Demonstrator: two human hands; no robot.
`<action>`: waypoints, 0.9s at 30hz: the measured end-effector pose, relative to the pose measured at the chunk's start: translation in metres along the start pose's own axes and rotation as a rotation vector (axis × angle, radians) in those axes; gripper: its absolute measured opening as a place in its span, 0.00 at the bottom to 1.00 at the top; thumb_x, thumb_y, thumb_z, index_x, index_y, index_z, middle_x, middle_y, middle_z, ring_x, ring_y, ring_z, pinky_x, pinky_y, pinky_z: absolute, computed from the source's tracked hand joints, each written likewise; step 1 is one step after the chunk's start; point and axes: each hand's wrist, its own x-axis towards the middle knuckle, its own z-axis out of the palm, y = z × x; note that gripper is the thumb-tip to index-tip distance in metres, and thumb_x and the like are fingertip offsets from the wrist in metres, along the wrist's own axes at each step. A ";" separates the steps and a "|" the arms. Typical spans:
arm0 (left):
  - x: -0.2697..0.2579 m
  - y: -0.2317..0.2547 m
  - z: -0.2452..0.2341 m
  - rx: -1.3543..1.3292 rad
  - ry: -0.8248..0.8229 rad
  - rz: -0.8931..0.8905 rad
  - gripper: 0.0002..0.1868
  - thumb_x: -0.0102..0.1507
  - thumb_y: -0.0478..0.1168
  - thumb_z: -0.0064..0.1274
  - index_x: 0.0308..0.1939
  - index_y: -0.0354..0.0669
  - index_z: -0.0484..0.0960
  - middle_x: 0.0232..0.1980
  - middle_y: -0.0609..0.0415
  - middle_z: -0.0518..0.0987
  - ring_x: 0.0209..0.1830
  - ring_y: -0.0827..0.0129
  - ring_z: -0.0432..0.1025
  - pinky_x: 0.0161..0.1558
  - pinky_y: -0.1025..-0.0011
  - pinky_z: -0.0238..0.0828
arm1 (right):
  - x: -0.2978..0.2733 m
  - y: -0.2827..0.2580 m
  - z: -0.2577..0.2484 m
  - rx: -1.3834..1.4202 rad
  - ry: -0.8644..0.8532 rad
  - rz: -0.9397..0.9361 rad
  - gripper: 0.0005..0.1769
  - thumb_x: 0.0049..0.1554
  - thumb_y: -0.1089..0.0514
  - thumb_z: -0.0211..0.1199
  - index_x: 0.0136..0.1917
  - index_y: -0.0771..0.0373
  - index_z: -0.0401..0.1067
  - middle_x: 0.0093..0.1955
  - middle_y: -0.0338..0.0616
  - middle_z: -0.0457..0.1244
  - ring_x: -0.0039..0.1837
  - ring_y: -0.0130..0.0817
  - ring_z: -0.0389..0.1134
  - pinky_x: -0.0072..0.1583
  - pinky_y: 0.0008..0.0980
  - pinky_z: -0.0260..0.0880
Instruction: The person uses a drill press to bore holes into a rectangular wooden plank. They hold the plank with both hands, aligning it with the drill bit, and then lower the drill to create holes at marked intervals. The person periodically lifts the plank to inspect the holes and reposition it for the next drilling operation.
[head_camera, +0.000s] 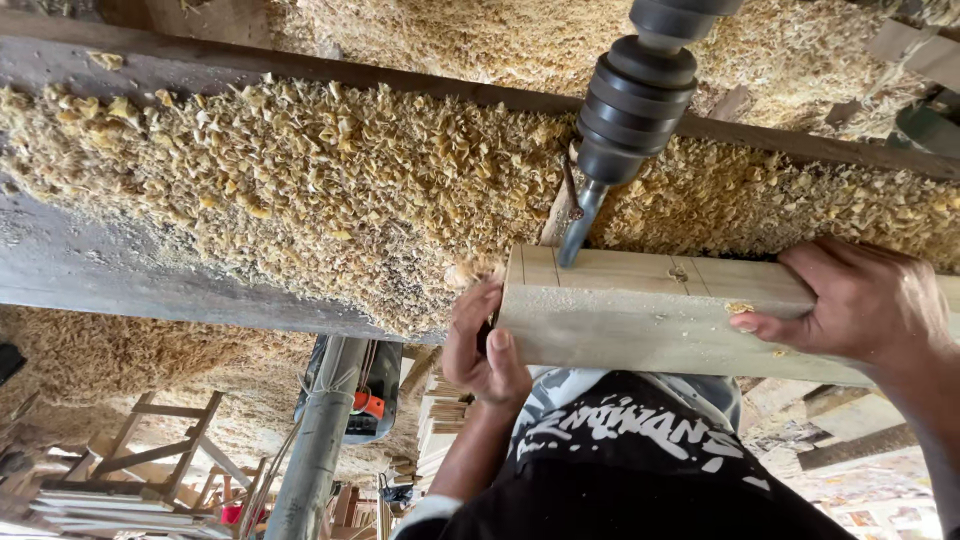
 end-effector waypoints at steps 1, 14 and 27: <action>-0.001 0.000 0.002 -0.027 0.034 0.004 0.17 0.72 0.43 0.46 0.51 0.30 0.81 0.51 0.37 0.83 0.57 0.54 0.79 0.65 0.58 0.76 | -0.002 -0.001 0.000 0.022 0.021 -0.020 0.56 0.45 0.12 0.44 0.42 0.69 0.76 0.31 0.49 0.63 0.31 0.39 0.64 0.30 0.38 0.67; -0.006 0.003 0.006 -0.158 0.103 -0.103 0.10 0.71 0.35 0.52 0.48 0.30 0.84 0.55 0.38 0.83 0.59 0.56 0.79 0.66 0.63 0.75 | 0.035 -0.058 -0.051 -0.173 -0.146 0.136 0.58 0.41 0.11 0.37 0.48 0.64 0.78 0.33 0.46 0.65 0.24 0.29 0.61 0.23 0.31 0.54; -0.003 0.002 0.006 -0.131 0.074 -0.136 0.08 0.71 0.34 0.53 0.47 0.31 0.84 0.54 0.39 0.84 0.59 0.57 0.79 0.67 0.61 0.76 | 0.032 -0.051 -0.041 -0.092 0.055 0.053 0.55 0.50 0.11 0.39 0.43 0.64 0.76 0.42 0.52 0.68 0.25 0.24 0.57 0.23 0.27 0.50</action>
